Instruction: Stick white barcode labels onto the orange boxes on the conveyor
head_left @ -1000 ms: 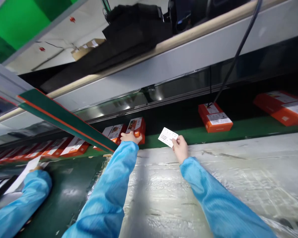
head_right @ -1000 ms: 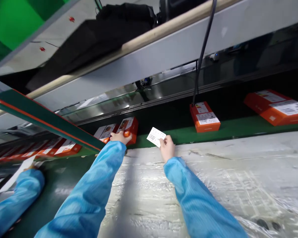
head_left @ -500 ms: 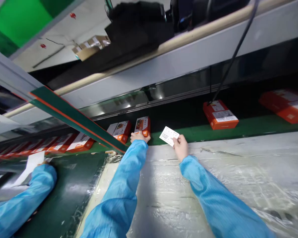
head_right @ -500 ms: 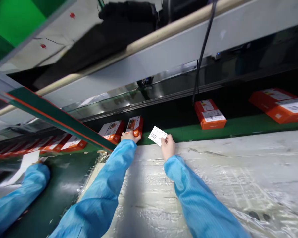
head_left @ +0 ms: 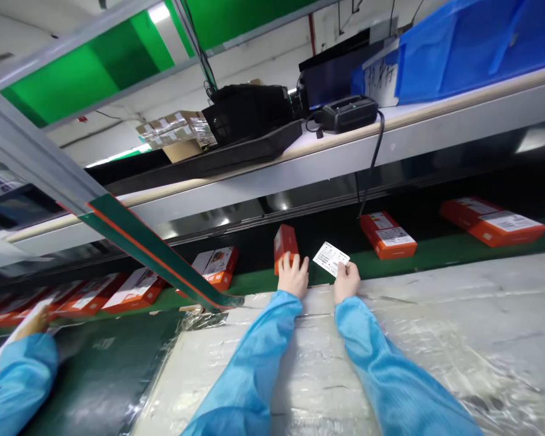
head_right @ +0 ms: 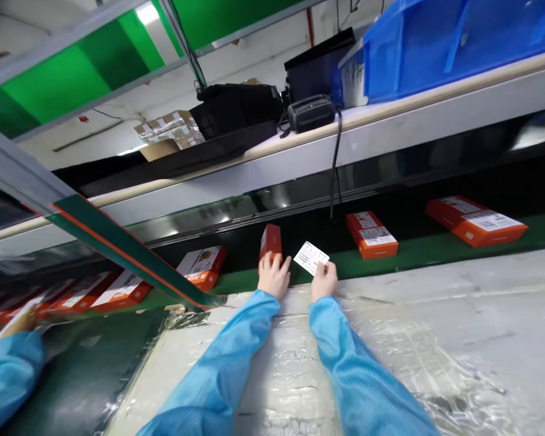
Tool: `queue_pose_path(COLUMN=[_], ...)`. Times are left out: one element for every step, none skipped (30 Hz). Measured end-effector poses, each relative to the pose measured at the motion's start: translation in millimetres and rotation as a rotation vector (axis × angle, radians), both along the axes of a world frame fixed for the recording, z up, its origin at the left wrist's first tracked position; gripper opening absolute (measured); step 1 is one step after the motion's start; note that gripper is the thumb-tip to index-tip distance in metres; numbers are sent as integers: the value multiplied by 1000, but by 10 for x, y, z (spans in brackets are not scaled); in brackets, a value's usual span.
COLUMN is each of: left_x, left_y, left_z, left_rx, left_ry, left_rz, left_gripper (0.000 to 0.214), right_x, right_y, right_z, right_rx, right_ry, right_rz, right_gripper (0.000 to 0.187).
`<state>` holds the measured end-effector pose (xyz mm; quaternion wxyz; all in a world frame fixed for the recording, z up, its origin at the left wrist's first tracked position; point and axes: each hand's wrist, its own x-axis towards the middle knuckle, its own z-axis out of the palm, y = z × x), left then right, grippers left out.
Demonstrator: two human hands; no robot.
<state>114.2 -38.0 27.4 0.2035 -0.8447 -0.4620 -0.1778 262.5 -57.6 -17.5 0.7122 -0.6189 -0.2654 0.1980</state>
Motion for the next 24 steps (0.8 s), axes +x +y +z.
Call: queue_pose_path(left_x=[9,9,-1,-24,-62,-117,-191,-284,-393,-516,-648,-785,-922,-1056,-1180,-1292,-1388,-1466,-1525,-1564,-1585,-1591,-1587,-1578], left_y=[1,1,0,-2,-5,-8,-9,-8,-3,5,17,32,48,65,84,104,128,156,190,229,274,322,371,415], left_z=[-74,-140,-196,-238,-264,-276,-275,-263,-245,-223,-201,-182,-166,-155,-148,-144,-140,-136,-127,-112,-91,-62,-29,6], left_rx=[6,9,13,18,22,28,35,43,52,62,73,80,81,76,66,50,31,8,-15,-36,-51,-59,-64,-69], left_ry=[-18,-39,-62,-91,-128,-167,-208,-246,-275,-289,-287,-280,-270,-261,-254,-252,-255,-264,-279,-302,-333,-376,-429,-486], left_rz=[-102,-189,-253,-287,-293,-278,-248,-211,-162,-100,-22,68,164,254,336,408,469,525,576,626,675,728,786,845], left_gripper=[49,48,47,45,43,41,39,37,35,34,34,34,36,40,45,50,55,61,66,70,72,74,76,77], right_x=[24,46,69,89,105,116,120,115,102,82,55,24,-9,-41,-72,-100,-126,-150,-174,-199,-227,-261,-302,-351], right_y=[13,25,36,49,66,90,123,168,223,287,355,423,484,534,568,583,581,561,526,480,426,366,303,238], right_z=[-13,-22,-25,-22,-9,14,47,90,142,201,266,333,398,460,517,566,606,639,663,679,689,692,689,680], right_rx=[-5,-14,-27,-46,-70,-98,-129,-162,-195,-226,-254,-280,-306,-329,-350,-368,-380,-382,-373,-351,-313,-259,-194,-121], right_ry=[-14,-31,-53,-80,-113,-151,-195,-247,-305,-370,-439,-511,-583,-653,-718,-775,-822,-876,-939,-1010,-1081,-1144,-1189,-1211], right_rz=[-8,-17,-27,-33,-33,-22,0,32,68,105,137,159,174,184,187,182,172,153,124,86,46,11,-11,-18], right_gripper=[48,48,48,47,45,42,39,35,31,29,28,28,29,29,29,29,31,36,42,47,50,49,46,43])
